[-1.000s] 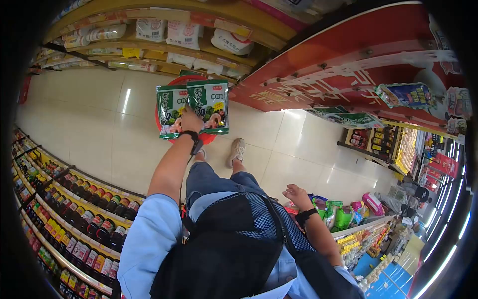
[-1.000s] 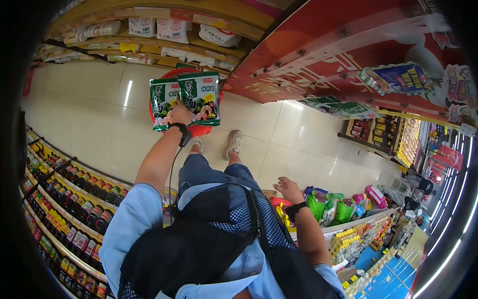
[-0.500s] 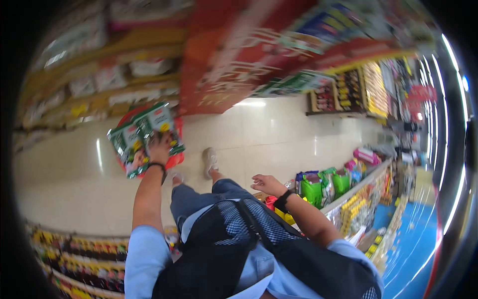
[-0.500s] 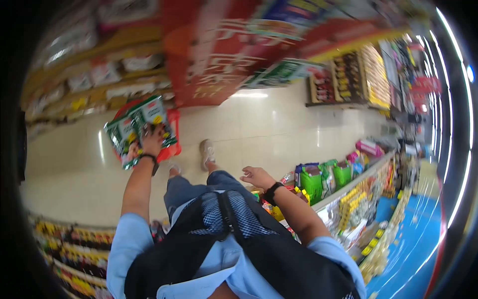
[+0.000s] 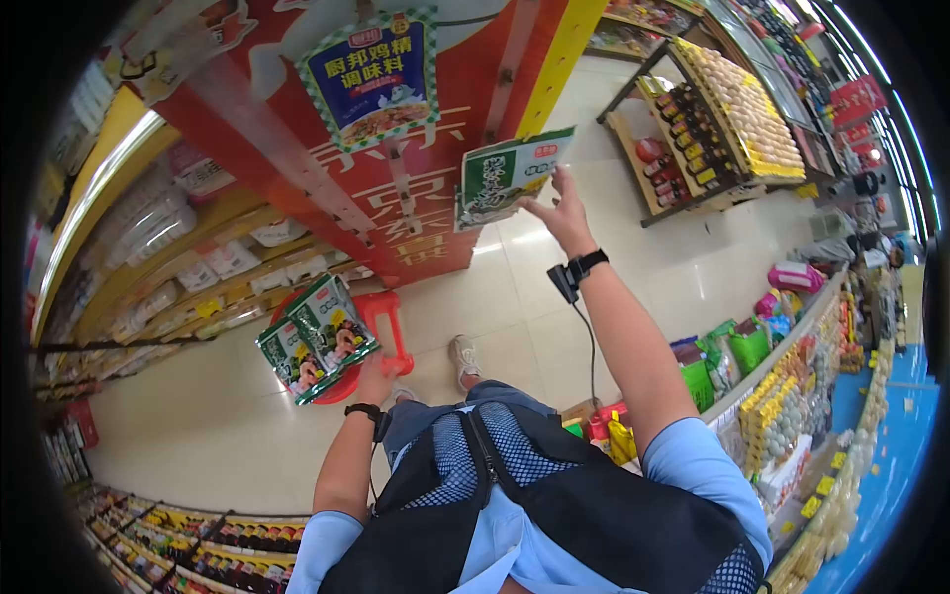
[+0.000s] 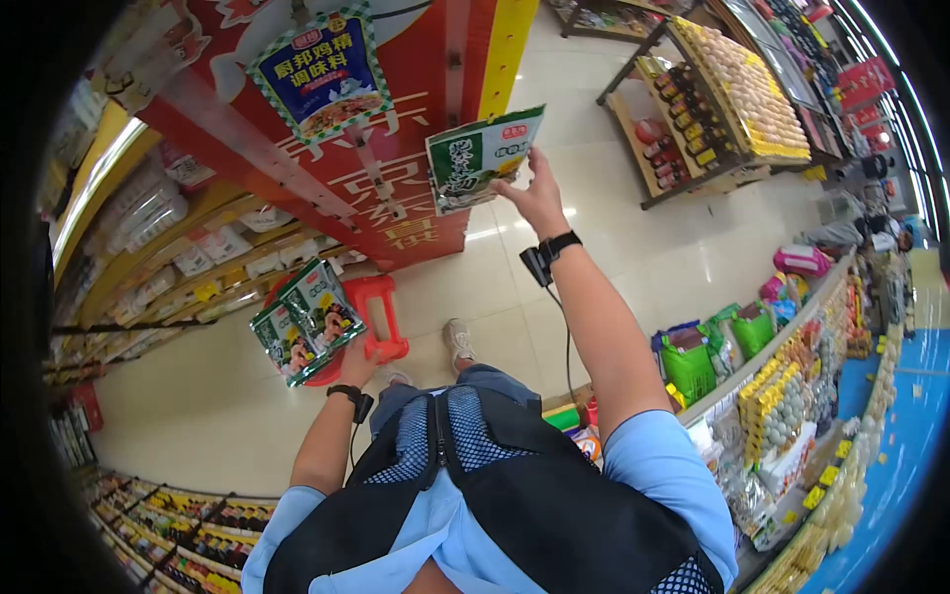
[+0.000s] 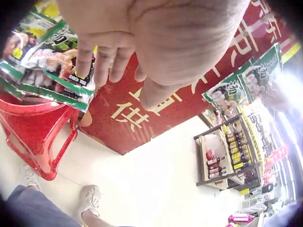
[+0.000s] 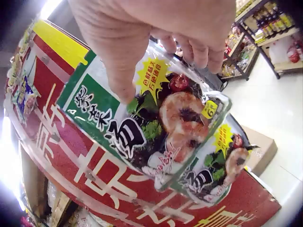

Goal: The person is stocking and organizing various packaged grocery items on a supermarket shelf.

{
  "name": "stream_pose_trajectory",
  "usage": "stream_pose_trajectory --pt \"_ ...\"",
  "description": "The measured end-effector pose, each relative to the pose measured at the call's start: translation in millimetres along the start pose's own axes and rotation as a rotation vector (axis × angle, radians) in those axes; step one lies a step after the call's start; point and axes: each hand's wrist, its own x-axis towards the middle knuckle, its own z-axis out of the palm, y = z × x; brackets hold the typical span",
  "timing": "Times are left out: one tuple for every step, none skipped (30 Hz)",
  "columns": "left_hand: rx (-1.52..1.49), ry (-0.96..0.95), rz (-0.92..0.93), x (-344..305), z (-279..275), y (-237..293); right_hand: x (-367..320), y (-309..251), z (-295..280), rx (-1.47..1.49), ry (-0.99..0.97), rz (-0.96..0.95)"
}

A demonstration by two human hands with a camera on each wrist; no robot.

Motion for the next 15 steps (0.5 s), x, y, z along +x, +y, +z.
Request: stream_pose_trajectory --pt "-0.015 -0.042 -0.058 -8 -6 17 12 -3 2 0.000 -0.015 -0.078" --pt "-0.034 -0.079 -0.114 -15 -15 33 18 -6 4 0.070 -0.019 -0.080" --pt "-0.057 -0.114 -0.168 -18 -24 42 22 -7 5 0.051 -0.028 -0.025" --pt "-0.040 -0.082 -0.181 -24 -22 41 25 -5 4 0.026 -0.036 0.029" --pt "-0.080 -0.087 -0.210 -29 -22 38 28 -1 2 -0.004 -0.043 0.081" --pt "-0.125 -0.094 -0.236 -34 -23 36 29 11 4 -0.049 -0.042 0.047" --pt "-0.174 -0.103 -0.260 -42 -19 31 24 3 2 -0.013 -0.015 0.041" --pt "-0.134 -0.092 -0.242 -49 -12 18 19 6 4 0.131 -0.041 0.019" --pt "-0.165 -0.116 -0.239 -54 -13 15 17 9 6 0.274 -0.071 -0.005" --pt "-0.196 -0.141 -0.236 -59 -20 18 13 1 2 0.382 -0.140 0.059" --pt "-0.226 -0.171 -0.231 -66 -26 21 7 -8 -4 0.487 -0.208 0.130" --pt "-0.172 -0.188 -0.238 -73 -44 38 3 -13 -10 0.534 -0.255 0.153" --pt "-0.165 -0.226 -0.206 -79 -66 52 1 -8 -13 0.595 -0.259 0.157" --pt "-0.158 -0.262 -0.175 -83 -91 65 0 -7 -17 0.667 -0.247 0.153" --pt "-0.151 -0.299 -0.144 -86 -104 69 -2 -5 -21 0.739 -0.238 0.151"
